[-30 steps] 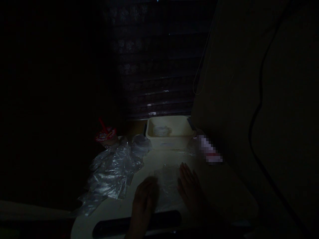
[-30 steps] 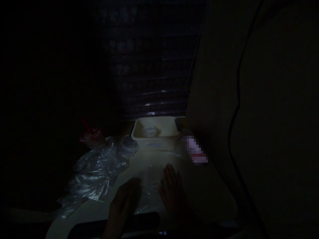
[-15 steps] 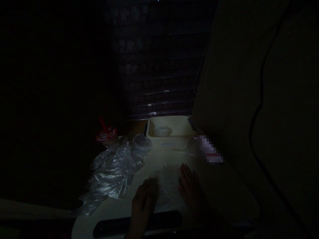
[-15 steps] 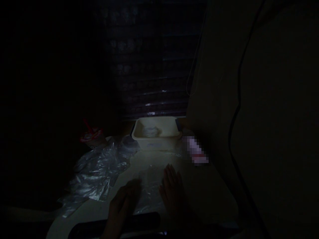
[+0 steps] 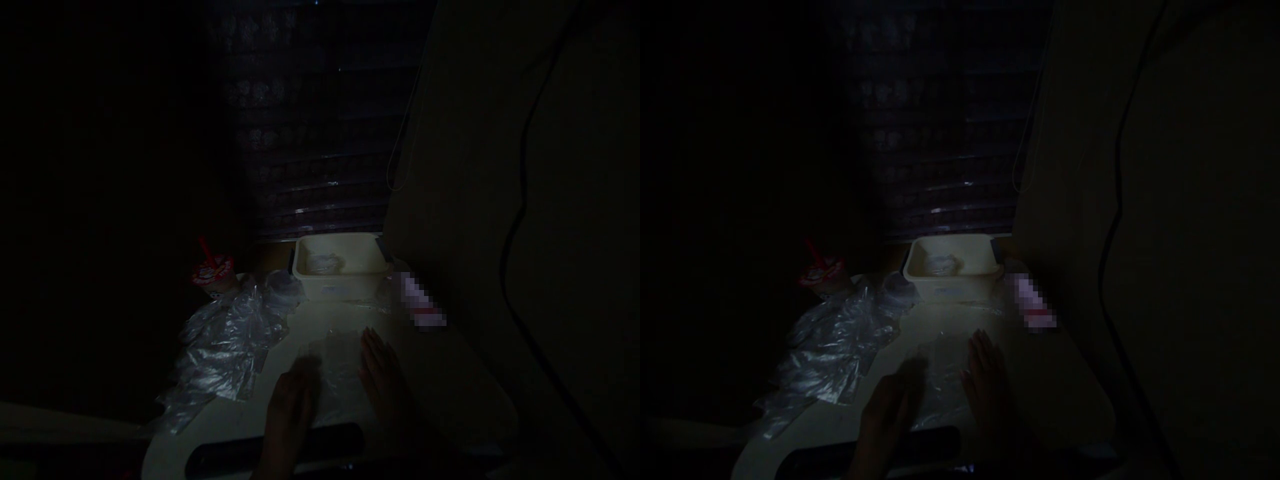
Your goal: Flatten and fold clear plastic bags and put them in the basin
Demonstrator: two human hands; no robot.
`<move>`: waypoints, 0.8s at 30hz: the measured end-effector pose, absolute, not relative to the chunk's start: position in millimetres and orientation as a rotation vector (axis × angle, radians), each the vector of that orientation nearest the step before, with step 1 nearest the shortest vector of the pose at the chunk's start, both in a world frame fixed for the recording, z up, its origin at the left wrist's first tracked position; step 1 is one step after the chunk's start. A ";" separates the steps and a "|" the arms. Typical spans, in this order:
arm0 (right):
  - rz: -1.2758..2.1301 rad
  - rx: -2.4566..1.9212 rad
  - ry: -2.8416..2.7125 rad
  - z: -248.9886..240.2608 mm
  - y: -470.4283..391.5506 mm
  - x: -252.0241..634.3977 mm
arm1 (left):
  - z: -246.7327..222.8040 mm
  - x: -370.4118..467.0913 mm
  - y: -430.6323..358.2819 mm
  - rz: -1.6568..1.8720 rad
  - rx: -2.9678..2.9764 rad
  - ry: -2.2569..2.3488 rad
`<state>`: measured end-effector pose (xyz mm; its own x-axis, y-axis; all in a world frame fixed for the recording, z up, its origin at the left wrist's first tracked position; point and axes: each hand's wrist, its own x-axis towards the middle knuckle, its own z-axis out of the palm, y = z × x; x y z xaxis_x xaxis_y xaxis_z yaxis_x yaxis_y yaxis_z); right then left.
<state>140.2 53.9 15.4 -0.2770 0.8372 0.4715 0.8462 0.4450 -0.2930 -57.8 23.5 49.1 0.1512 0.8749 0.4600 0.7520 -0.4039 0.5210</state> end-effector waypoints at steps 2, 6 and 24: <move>0.049 -1.389 -2.066 14.2 54.0 140.8 | 50.9 -49.2 21.4 0.965 2.529 1.480; 0.222 -1.332 -1.910 12.3 53.2 141.9 | 55.8 -24.5 19.2 0.740 2.772 1.354; 0.634 -1.333 -1.561 4.4 67.1 160.3 | 77.9 -16.4 25.6 0.781 2.249 1.277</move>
<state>160.3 67.1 4.4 0.0494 0.9442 0.3258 0.4496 0.2703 -0.8514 -16.4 25.6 77.9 0.4154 0.8726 0.2569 0.6261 -0.4792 0.6152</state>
